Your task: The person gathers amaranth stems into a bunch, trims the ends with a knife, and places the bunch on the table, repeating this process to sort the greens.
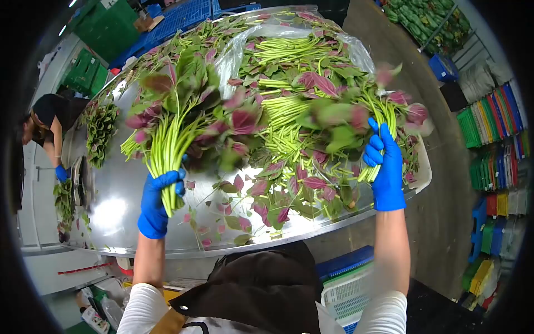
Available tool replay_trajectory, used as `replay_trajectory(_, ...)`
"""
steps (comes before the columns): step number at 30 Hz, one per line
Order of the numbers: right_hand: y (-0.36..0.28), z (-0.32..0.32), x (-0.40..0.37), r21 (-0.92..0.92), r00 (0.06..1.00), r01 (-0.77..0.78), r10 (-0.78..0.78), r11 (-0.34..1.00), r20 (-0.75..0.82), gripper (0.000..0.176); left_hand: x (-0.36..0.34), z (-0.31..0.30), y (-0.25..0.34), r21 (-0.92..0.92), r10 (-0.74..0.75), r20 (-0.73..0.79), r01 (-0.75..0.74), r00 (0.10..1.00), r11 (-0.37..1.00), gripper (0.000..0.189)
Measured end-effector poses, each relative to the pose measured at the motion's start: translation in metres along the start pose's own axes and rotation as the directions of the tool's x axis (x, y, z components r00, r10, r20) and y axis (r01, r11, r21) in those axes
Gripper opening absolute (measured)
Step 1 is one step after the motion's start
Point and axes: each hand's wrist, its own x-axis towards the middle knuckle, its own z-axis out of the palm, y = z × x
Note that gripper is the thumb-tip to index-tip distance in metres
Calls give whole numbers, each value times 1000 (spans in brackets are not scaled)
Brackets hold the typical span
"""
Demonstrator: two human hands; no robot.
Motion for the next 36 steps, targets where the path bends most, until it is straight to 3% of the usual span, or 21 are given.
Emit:
replay_trajectory(2, 8, 10, -18, 311, 943, -83, -26, 947, 332, 32, -8, 21, -11, -18, 0, 14, 0, 1000, 1000, 48)
replay_trajectory(4, 48, 29, -40, 309, 922, -104, -25, 945, 387, 39, -12, 44, -26, -69, -34, 20, 36, 999, 997, 48)
replay_trajectory(5, 70, 43, -56, 215, 946, -184, 114, 959, 305, 43, -15, 54, -36, -117, -78, 29, 81, 997, 990, 47)
replay_trajectory(6, 95, 53, -66, 221, 923, -283, 202, 933, 329, 42, -18, 58, -52, -81, -147, 37, 150, 988, 985, 48)
replay_trajectory(7, 117, 62, -78, 36, 921, -354, 342, 934, 189, 39, -20, 58, -74, -46, -214, 42, 216, 976, 975, 49)
replay_trajectory(9, 166, 57, -92, -216, 837, -461, 502, 861, 216, 32, -25, 56, -112, -24, -393, 90, 396, 915, 918, 40)
replay_trajectory(10, 196, 45, -98, -224, 796, -500, 546, 836, 261, 34, -27, 53, -136, -99, -429, 37, 430, 903, 897, 38)
replay_trajectory(11, 203, 41, -104, -332, 759, -561, 631, 758, 159, 36, -29, 51, -153, -176, -463, -13, 454, 886, 873, 37)
replay_trajectory(12, 209, 38, -103, -359, 764, -550, 628, 754, 147, 37, -33, 52, -150, -131, -542, 14, 539, 840, 832, 38)
replay_trajectory(15, 212, 39, -105, -401, 776, -471, 585, 786, 235, 43, -35, 50, -162, -283, -561, -25, 532, 828, 798, 39)
replay_trajectory(20, 217, 40, -97, -493, 694, -474, 654, 730, 301, 46, -35, 44, -170, -164, -609, -41, 596, 792, 786, 57)
replay_trajectory(23, 223, 37, -101, -420, 701, -511, 646, 751, 302, 44, -35, 33, -180, -63, -510, 2, 509, 860, 858, 53)
replay_trajectory(27, 218, 36, -103, -327, 723, -532, 620, 781, 306, 40, -37, 29, -157, -159, -490, -3, 483, 872, 861, 45)
replay_trajectory(31, 216, 35, -102, -130, 620, -689, 673, 713, 402, 43, -35, 17, -146, -188, -489, 17, 483, 872, 855, 33)
replay_trajectory(32, 218, 38, -104, -114, 634, -676, 654, 728, 412, 43, -34, 18, -148, -192, -487, 15, 480, 874, 856, 32)
replay_trajectory(36, 214, 52, -108, -262, 679, -570, 626, 779, 384, 38, -34, 23, -150, -148, -449, -28, 441, 893, 885, 30)
